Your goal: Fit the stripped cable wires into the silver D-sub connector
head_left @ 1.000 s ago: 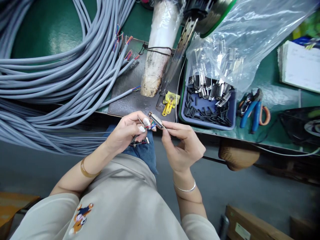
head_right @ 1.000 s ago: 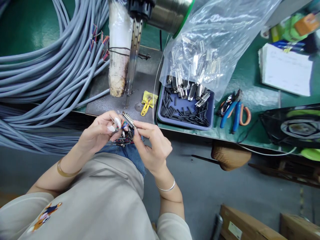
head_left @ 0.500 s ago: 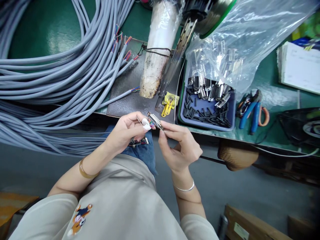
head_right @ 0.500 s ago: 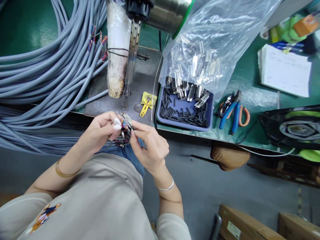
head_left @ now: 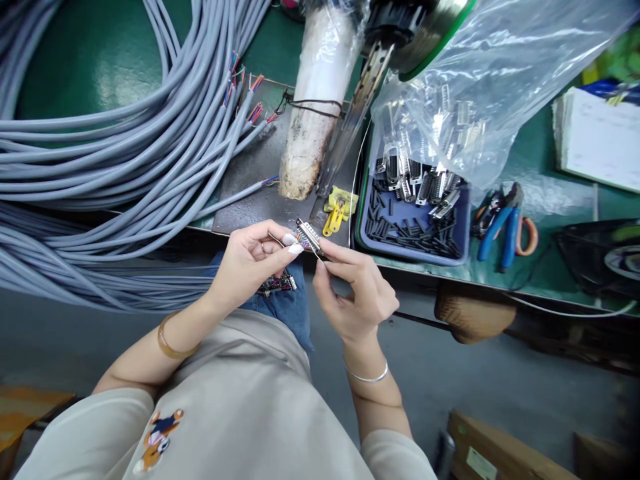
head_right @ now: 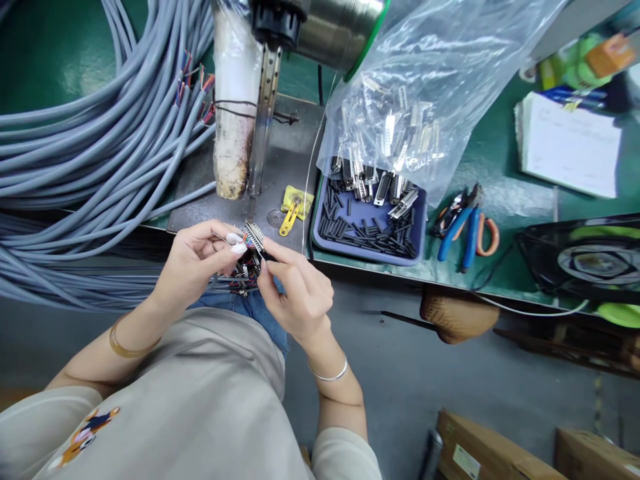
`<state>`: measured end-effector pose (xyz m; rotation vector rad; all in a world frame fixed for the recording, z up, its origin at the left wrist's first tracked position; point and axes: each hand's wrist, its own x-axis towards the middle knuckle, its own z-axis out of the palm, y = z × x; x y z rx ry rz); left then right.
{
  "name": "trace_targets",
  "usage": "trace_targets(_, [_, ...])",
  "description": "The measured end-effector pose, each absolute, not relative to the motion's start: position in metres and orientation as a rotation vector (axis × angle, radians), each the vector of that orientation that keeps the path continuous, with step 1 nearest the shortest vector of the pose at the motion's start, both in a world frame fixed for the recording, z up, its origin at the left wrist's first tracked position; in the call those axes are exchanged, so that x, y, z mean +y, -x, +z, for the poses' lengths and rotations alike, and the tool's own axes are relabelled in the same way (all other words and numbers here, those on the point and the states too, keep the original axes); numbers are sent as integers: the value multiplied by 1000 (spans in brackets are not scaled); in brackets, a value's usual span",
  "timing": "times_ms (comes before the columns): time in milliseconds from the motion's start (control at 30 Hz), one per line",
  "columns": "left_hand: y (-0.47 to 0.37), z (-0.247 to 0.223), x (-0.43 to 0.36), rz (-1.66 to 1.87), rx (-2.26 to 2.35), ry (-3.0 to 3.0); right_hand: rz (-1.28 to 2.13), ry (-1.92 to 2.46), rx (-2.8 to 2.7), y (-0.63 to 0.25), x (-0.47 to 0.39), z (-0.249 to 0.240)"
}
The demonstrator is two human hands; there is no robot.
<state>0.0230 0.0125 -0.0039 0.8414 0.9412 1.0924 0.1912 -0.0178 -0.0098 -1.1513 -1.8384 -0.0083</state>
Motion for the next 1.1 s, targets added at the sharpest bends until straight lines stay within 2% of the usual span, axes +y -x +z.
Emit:
trace_targets(267, [-25,0,11,1187,1002,-991,38,1157,-1800,-189,-14,-10])
trace_targets(500, [-17,-6,11,1062,829,-880,165,1187,-1723,-193,-19,-13])
trace_targets(1100, [-10,-13,14,1053,585,-658,96,1141,-1744,-189,-24,-8])
